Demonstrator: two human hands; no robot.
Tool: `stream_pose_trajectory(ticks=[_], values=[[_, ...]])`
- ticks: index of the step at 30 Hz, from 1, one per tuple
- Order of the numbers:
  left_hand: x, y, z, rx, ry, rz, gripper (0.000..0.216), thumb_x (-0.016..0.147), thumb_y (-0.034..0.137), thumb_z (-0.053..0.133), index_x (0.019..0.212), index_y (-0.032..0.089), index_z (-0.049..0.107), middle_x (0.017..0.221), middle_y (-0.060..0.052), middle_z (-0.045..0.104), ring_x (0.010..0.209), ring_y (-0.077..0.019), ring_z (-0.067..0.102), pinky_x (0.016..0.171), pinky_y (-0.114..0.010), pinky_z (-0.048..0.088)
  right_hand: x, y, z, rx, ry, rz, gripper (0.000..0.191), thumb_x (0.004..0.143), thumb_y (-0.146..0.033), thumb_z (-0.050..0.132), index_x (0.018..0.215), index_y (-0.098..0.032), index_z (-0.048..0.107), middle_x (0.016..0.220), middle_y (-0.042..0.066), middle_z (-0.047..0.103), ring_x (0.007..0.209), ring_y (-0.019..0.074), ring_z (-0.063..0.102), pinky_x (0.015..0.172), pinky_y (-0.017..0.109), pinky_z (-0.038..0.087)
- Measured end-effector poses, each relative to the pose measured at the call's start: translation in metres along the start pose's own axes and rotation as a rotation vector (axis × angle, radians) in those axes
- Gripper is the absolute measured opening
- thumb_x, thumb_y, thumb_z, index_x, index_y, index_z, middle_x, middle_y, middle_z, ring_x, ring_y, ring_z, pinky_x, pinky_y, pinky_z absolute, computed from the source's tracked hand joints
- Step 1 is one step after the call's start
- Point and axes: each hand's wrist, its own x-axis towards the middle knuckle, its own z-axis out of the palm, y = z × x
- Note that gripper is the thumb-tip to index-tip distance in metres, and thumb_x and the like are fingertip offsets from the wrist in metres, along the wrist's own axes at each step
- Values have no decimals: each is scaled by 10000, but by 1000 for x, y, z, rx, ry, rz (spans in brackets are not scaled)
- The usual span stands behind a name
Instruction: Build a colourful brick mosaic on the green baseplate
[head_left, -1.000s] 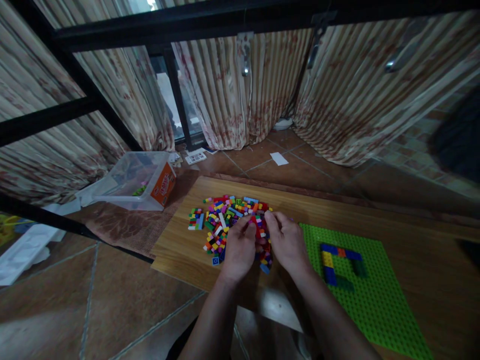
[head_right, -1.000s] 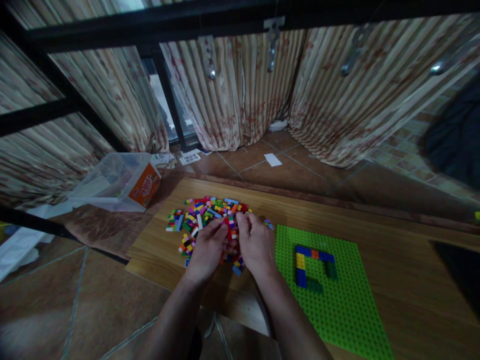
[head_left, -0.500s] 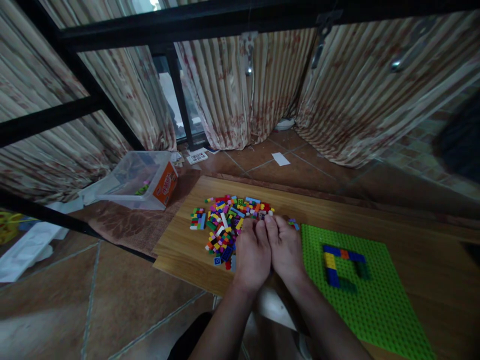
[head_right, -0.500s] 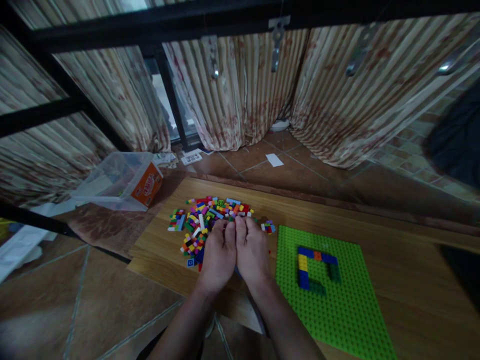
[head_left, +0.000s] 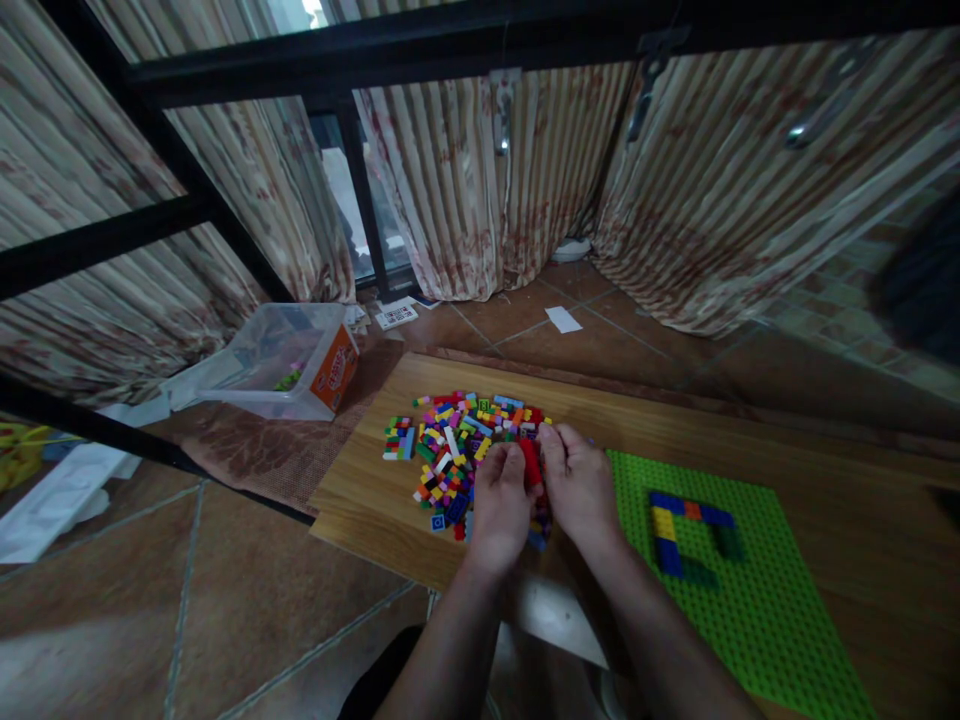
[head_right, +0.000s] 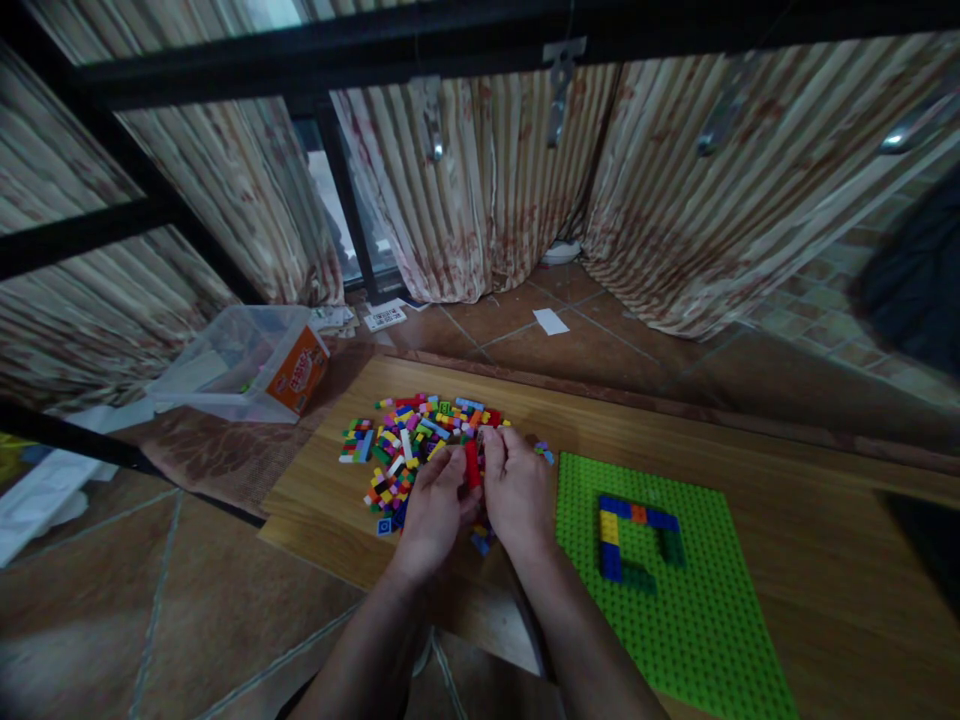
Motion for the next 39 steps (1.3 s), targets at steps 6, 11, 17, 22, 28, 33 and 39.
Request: stream_pose_trajectory(ticks=[6,11,17,22,28,33,39], values=[[4,5,-6,49,33,23,159,828,339,514,876,188,526,577,52,549,422,-72,424,424,-181,319,4,7,2,-289,-27,-133,393,980,-394,365,811,-198,660,709,62,698,583,152,583,572,269,306],[4,5,-10,122,47,80,177,825,327,551,902,168,565,629,31,597,446,-77,475,427,-184,357,5,8,0,-276,-70,-149,412,979,-393,347,798,-201,663,720,58,697,623,156,596,589,267,324],[4,9,-11,130,93,85,145,826,299,580,882,164,581,607,47,578,458,-82,507,468,-194,406,4,3,-10,43,-120,-47,478,950,-511,357,738,-197,649,611,10,625,582,147,559,581,254,357],[5,9,-12,100,92,107,166,805,319,622,809,156,591,649,36,590,492,-64,478,510,-187,403,0,5,-8,280,-251,-4,407,892,-525,480,804,-181,681,668,-3,647,640,153,580,619,252,412],[7,6,-13,71,31,164,153,800,297,622,749,158,581,602,50,525,507,-65,448,525,-188,381,-2,3,-4,528,-283,148,383,816,-547,577,798,-175,669,569,-47,543,492,106,433,475,234,345],[7,8,-16,86,-50,185,168,809,321,611,772,158,592,616,45,530,515,-73,454,520,-195,376,-1,-6,-13,793,-365,371,403,700,-587,677,714,-194,587,511,-97,350,418,61,248,384,205,202],[13,17,-33,530,78,302,133,822,275,578,749,170,617,621,39,562,569,-99,502,558,-211,364,12,16,-28,394,-198,162,382,783,-552,600,729,-181,670,581,-25,571,497,102,469,478,233,338]])
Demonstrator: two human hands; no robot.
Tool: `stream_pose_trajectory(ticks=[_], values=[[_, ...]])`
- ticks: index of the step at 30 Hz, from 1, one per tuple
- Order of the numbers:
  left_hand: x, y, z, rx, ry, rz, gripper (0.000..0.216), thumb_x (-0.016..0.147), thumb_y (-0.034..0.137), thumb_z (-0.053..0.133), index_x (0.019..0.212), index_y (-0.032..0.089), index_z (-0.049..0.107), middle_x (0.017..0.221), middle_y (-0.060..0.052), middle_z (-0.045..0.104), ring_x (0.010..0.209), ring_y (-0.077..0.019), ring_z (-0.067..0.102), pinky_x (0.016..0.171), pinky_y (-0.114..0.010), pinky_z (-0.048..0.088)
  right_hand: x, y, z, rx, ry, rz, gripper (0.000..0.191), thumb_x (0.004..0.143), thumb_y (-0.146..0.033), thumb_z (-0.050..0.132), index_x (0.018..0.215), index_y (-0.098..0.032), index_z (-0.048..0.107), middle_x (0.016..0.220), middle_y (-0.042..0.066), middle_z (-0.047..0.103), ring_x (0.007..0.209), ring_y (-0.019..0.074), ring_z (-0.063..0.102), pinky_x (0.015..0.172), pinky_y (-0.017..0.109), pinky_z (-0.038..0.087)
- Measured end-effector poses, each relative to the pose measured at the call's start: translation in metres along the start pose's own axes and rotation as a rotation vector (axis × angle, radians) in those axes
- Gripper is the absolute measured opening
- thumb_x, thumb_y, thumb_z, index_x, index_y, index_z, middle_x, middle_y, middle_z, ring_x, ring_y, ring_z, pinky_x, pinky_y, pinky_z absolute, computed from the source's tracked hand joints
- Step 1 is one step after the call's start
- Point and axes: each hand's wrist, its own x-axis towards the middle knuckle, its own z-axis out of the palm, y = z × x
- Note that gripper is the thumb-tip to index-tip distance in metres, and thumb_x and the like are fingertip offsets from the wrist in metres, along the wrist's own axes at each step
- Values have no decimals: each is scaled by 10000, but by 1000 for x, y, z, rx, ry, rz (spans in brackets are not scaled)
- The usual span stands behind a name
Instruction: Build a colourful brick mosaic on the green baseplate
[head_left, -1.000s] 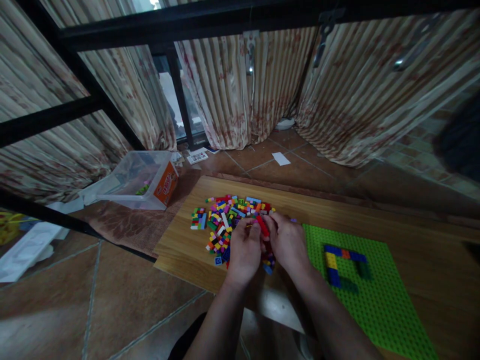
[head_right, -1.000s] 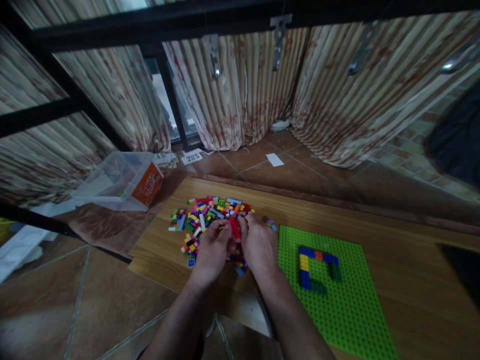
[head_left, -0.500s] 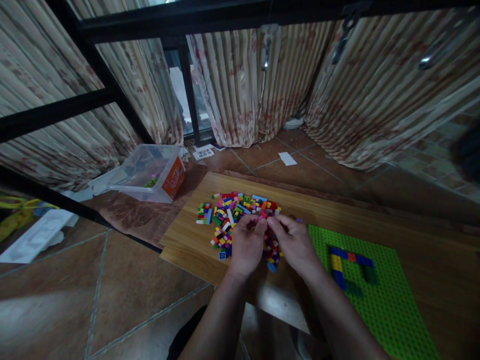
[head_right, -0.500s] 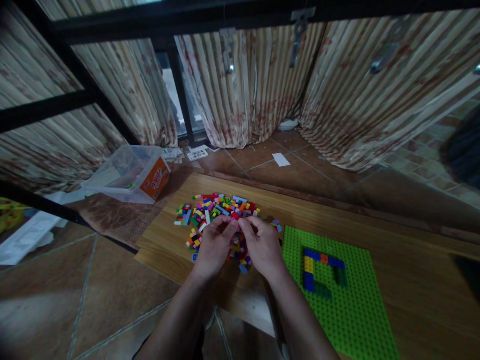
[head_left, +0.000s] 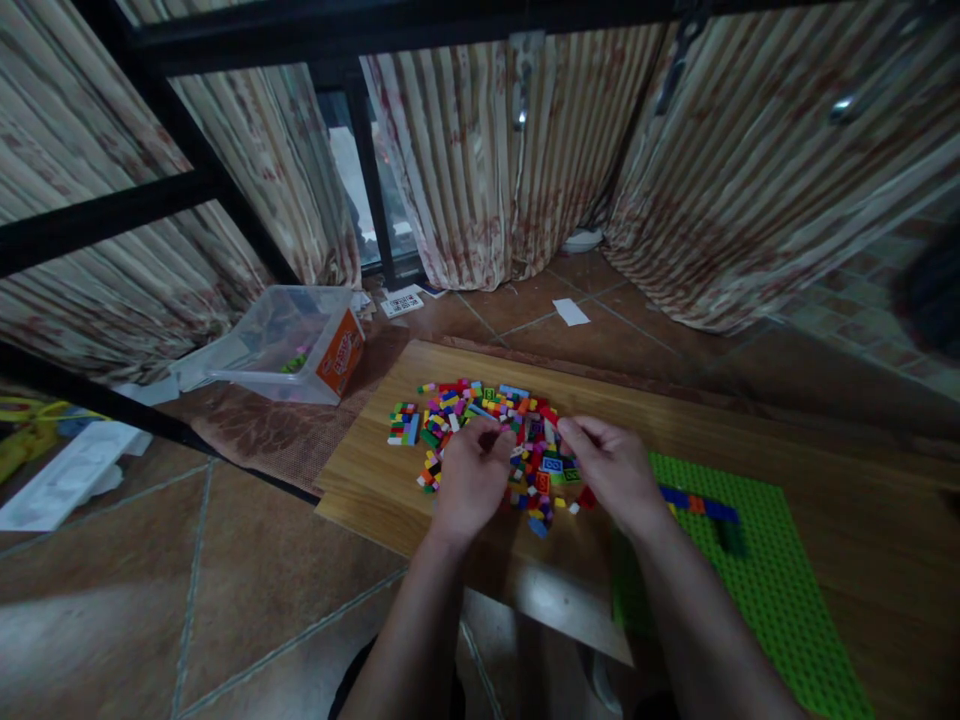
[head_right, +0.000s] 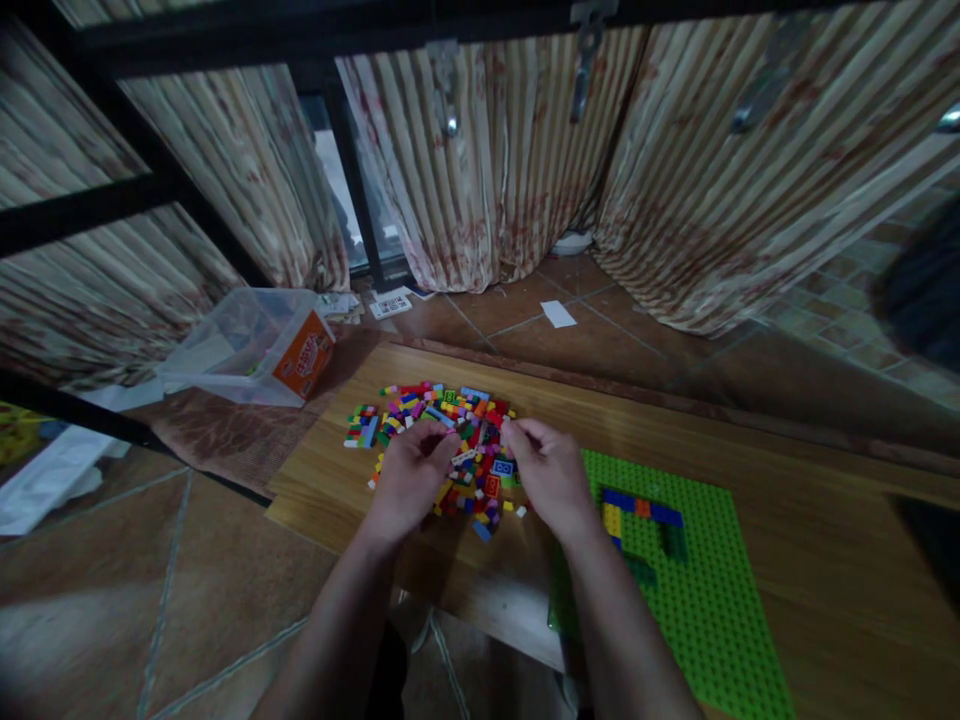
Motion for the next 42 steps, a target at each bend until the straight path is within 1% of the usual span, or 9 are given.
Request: stream_pose_trajectory(ticks=[4,11,16,21,25,29,32,36,42], values=[[1,-2,-7,322,63,34,111,818,213,568,731,183,629,654,18,625,616,-122,557,603,-227,372,6,10,-23,-282,106,-43,365,801,-514,577,852,-187,731,723,35,713,659,184,627,606,282,430],[-2,-5,-5,592,51,38,63,813,181,585,778,203,632,707,-19,671,666,-161,611,612,-247,375,10,20,-45,-567,215,-52,356,844,-472,519,871,-188,732,784,86,741,711,235,663,651,325,438],[0,0,-6,547,81,42,109,835,217,575,905,190,654,798,-41,703,725,-178,638,656,-261,410,10,21,-47,-891,253,-36,347,907,-381,446,930,-179,728,793,117,739,702,249,663,619,329,402],[3,2,-14,396,117,25,137,838,244,567,913,187,666,818,-24,704,717,-162,627,668,-257,428,7,17,-43,-1058,211,51,351,922,-384,429,946,-206,731,762,120,732,693,263,664,567,327,359],[5,0,-17,296,139,25,141,841,264,562,894,192,671,784,-5,690,678,-146,602,648,-250,428,3,11,-31,-1002,114,58,341,912,-380,441,926,-212,738,772,119,737,728,273,673,586,331,373],[1,2,-11,267,63,89,142,847,238,556,906,186,675,803,-9,697,682,-142,605,655,-252,436,1,9,-21,-715,51,19,330,892,-394,463,917,-213,737,771,78,745,722,236,677,632,315,415],[-3,5,-6,268,23,82,146,852,227,557,928,188,676,820,-15,706,705,-148,625,677,-259,447,2,11,-22,-549,72,6,337,867,-424,482,909,-206,735,745,60,742,685,213,672,636,303,435],[-4,6,-5,287,12,80,156,862,231,552,949,189,674,809,-16,706,697,-150,629,674,-264,453,5,17,-32,-479,138,-10,355,836,-456,512,906,-187,734,760,68,745,693,220,673,654,316,453],[-4,6,-5,283,23,89,160,862,236,557,955,184,675,839,-20,714,715,-152,637,697,-270,466,0,15,-24,-314,13,-73,348,837,-474,546,912,-192,736,771,41,744,698,193,666,651,291,468]])
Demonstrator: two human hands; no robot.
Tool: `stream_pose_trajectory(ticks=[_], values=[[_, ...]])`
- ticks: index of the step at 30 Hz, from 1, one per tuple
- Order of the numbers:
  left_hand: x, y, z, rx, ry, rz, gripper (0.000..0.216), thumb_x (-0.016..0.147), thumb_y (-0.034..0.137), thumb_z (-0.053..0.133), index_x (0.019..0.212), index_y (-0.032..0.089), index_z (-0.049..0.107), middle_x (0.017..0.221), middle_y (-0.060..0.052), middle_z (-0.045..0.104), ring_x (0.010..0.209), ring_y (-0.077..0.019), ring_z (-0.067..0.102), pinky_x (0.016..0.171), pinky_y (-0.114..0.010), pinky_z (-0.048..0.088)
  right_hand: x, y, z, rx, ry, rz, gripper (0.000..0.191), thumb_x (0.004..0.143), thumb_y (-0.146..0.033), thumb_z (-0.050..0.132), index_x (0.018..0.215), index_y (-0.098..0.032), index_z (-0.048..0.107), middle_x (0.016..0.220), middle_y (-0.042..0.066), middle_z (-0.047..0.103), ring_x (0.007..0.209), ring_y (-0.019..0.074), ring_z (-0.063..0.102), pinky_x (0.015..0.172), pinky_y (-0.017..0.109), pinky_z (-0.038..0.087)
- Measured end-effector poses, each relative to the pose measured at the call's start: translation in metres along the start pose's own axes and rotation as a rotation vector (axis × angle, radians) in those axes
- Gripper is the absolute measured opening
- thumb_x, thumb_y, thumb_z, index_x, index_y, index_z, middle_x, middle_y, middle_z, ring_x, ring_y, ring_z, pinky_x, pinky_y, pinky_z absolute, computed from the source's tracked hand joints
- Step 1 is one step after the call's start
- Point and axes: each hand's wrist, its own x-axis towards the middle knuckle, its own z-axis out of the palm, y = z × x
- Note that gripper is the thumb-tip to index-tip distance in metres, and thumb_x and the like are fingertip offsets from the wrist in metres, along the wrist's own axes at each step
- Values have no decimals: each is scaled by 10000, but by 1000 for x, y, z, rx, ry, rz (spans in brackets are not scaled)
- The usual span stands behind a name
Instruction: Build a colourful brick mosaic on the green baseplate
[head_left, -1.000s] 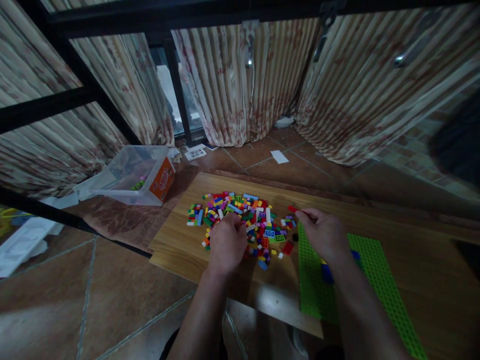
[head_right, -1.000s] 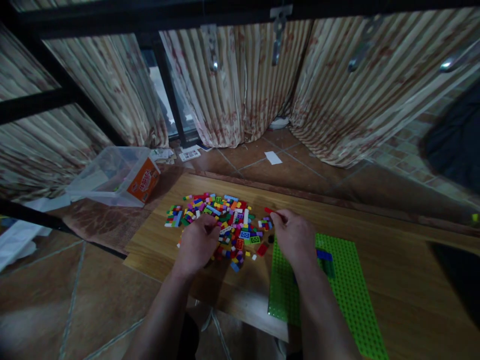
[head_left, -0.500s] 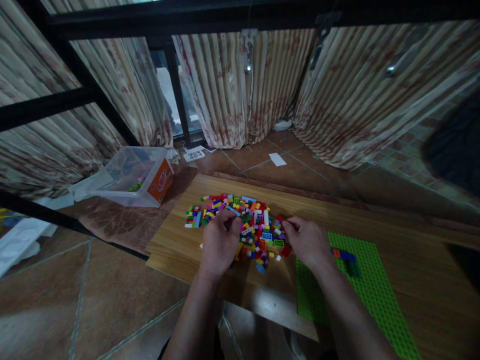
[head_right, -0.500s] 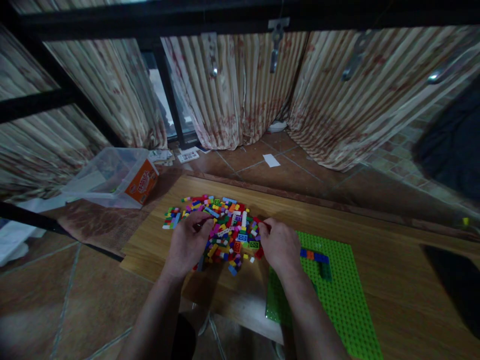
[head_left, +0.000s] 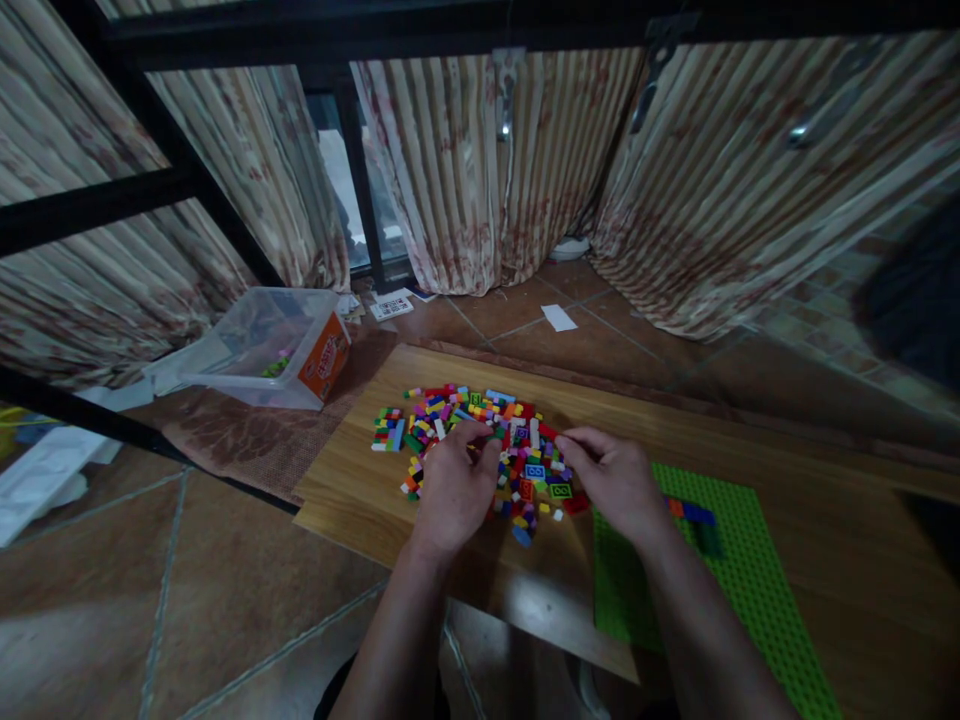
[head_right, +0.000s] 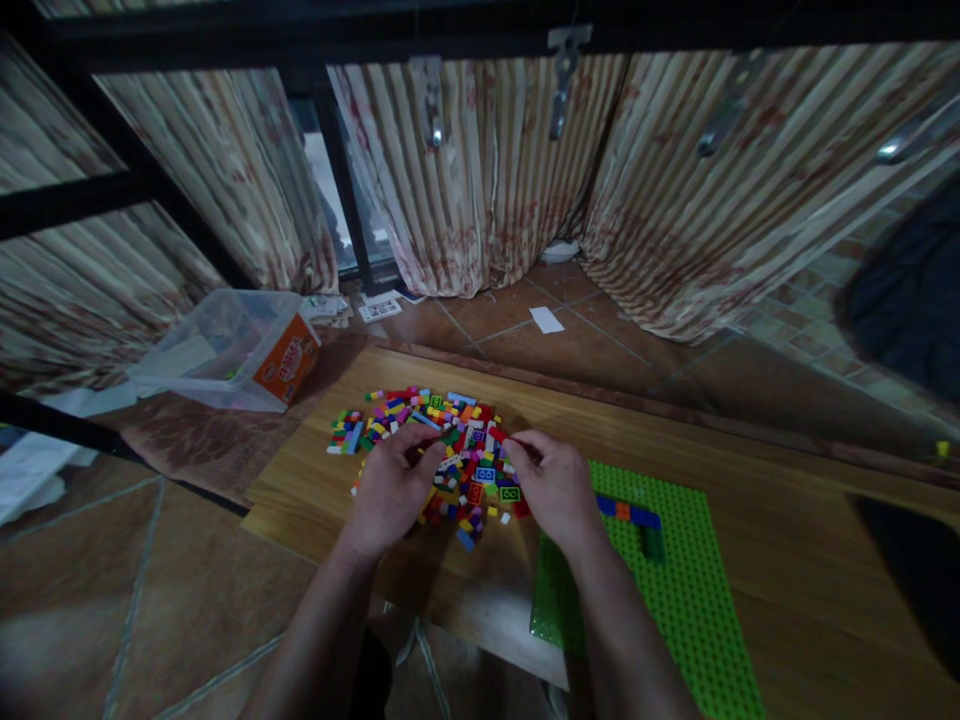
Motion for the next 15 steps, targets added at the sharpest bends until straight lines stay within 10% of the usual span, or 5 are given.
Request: stream_pose_trajectory(ticks=[15], values=[[-1,5,0,-18,-24,19,148,868,222,548,936,187,676,866,-26,715,748,-155,642,719,-263,464,-1,3,-12,-135,-120,-65,363,786,-287,589,1134,-220,666,1086,56,693,770,159,639,706,300,487]])
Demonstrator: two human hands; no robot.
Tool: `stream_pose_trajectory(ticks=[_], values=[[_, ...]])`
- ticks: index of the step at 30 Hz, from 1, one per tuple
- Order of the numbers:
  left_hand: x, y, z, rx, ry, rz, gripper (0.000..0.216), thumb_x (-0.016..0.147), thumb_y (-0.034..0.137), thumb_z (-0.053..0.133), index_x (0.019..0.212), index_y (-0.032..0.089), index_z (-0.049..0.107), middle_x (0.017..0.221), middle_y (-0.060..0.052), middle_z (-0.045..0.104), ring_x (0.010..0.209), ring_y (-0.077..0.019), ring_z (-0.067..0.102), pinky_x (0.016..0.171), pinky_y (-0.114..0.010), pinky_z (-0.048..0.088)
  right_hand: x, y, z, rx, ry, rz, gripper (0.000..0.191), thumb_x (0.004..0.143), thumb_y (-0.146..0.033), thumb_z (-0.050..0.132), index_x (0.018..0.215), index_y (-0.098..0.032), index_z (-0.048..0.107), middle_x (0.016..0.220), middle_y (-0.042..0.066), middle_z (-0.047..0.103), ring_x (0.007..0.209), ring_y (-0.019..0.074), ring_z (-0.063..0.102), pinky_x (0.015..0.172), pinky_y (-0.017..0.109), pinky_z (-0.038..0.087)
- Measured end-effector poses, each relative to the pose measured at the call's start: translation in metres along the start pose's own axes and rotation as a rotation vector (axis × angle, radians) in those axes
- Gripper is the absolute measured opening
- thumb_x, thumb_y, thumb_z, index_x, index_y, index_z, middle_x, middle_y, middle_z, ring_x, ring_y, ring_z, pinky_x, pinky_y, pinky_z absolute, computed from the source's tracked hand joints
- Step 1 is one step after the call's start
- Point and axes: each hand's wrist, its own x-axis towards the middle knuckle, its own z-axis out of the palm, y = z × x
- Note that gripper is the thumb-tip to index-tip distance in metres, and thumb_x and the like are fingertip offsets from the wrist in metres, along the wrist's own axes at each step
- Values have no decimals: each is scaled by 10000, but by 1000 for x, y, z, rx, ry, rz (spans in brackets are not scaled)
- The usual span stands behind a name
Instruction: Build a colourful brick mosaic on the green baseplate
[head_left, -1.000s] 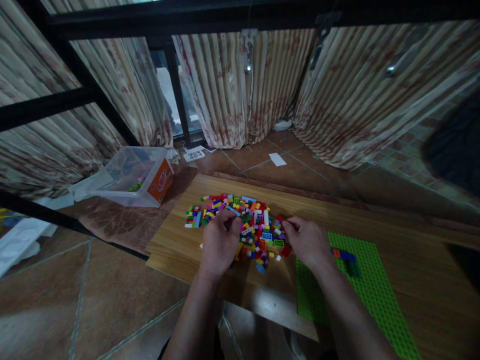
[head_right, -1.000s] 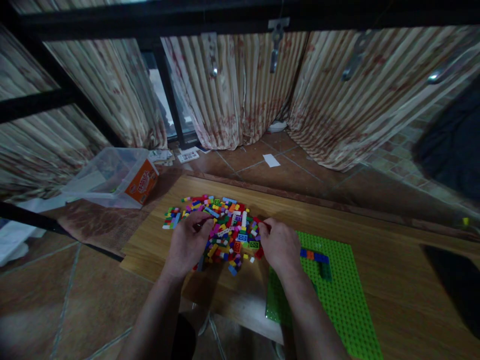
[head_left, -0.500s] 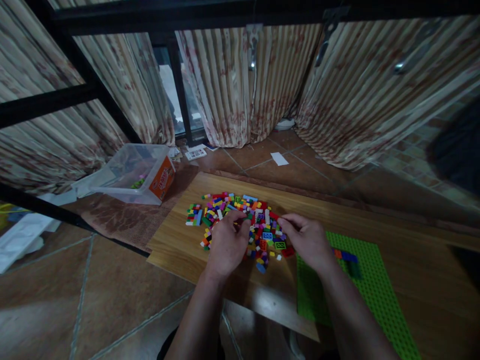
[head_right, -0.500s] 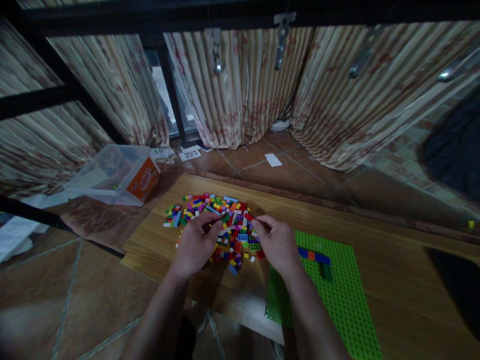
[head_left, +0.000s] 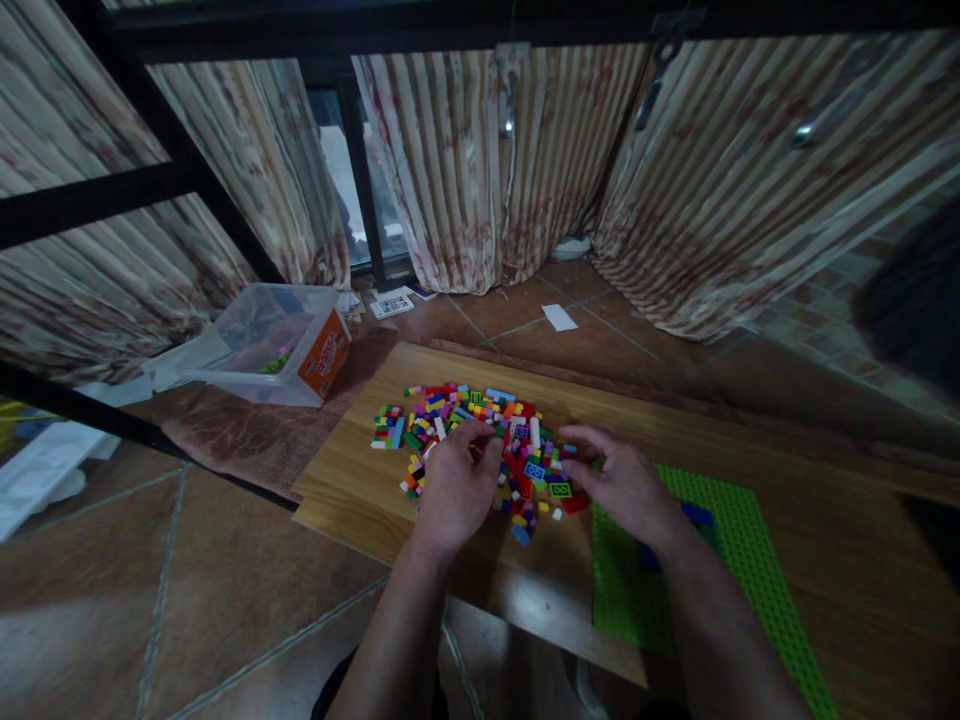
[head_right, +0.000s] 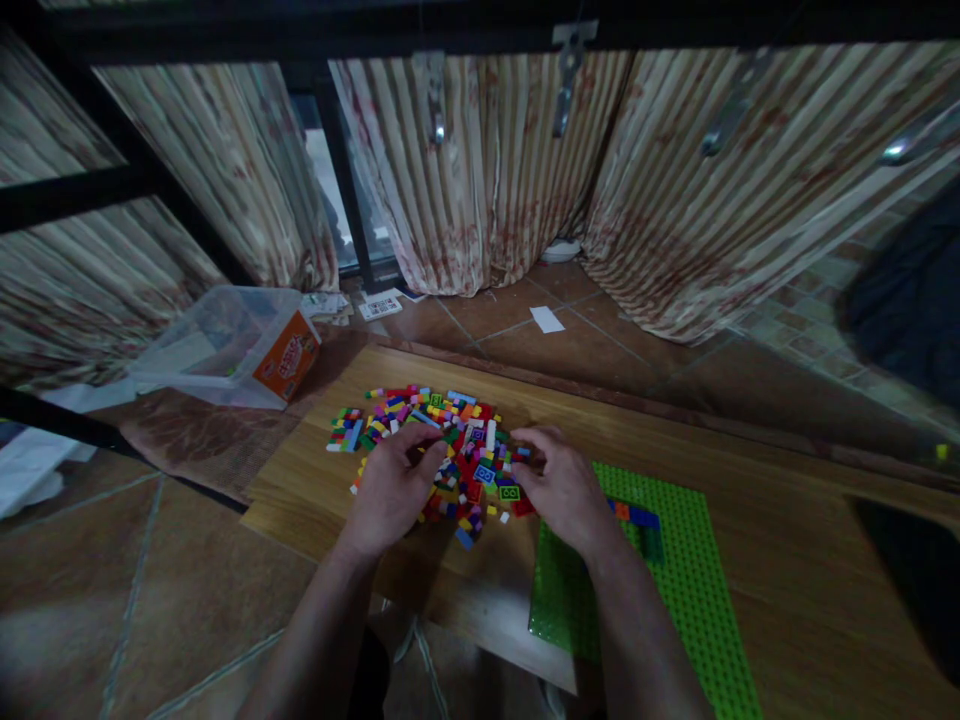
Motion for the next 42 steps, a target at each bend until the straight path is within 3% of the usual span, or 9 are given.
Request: stream_pose_trajectory(ticks=[3,8,11,15,22,26,31,36,42], values=[[-1,1,0,-5,-6,-13,141,869,225,549,924,180,670,851,-25,711,732,-153,638,692,-256,457,1,-1,4,-94,-68,-28,369,781,-252,587,1142,-236,659,1110,45,679,790,153,633,735,300,475],[-1,-1,1,18,-15,-21,157,872,247,546,937,184,674,835,-27,710,723,-159,631,693,-265,455,3,-2,9,-130,-35,-11,334,803,-284,580,1117,-226,675,999,44,714,771,171,639,738,319,481],[-2,0,2,-19,2,-25,155,869,253,549,942,188,669,846,-24,709,738,-159,631,701,-264,455,3,-2,9,82,-26,13,337,820,-340,587,1124,-225,674,932,37,732,746,176,655,730,331,511],[-3,4,5,-144,-38,-21,168,890,288,525,901,186,658,827,-21,702,727,-153,624,679,-252,451,2,-3,14,427,-32,-33,347,813,-392,630,1113,-225,680,1025,50,732,888,188,671,825,351,528],[-4,2,7,-195,-73,-70,214,908,329,487,828,194,633,733,-8,653,666,-147,601,614,-246,432,-2,-18,25,552,-57,-29,305,785,-356,680,1067,-244,706,1048,39,730,950,193,666,899,382,515],[-6,1,10,-462,-160,-193,343,911,480,469,871,182,635,725,-17,636,616,-144,601,543,-241,446,-7,-33,33,706,-24,-59,282,767,-345,709,1038,-268,715,1051,20,728,961,177,662,874,333,531],[-7,6,14,-952,-249,-424,484,809,620,574,859,145,649,637,-9,615,533,-104,565,490,-201,423,-10,-40,39,682,20,-86,300,801,-388,681,1076,-270,705,894,13,715,741,156,653,688,304,560],[-6,8,10,-1176,-244,-550,404,681,499,778,799,137,643,640,14,603,517,-60,543,470,-159,404,-10,-40,39,535,62,-186,360,836,-371,645,1186,-289,654,1182,36,680,1087,211,618,980,396,475],[-7,7,13,-1298,-255,-639,345,696,428,792,833,143,655,664,18,609,550,-58,561,519,-158,440,-9,-47,47,554,82,-229,262,892,-345,574,1121,-293,689,1197,30,676,1132,199,604,1022,386,441]])
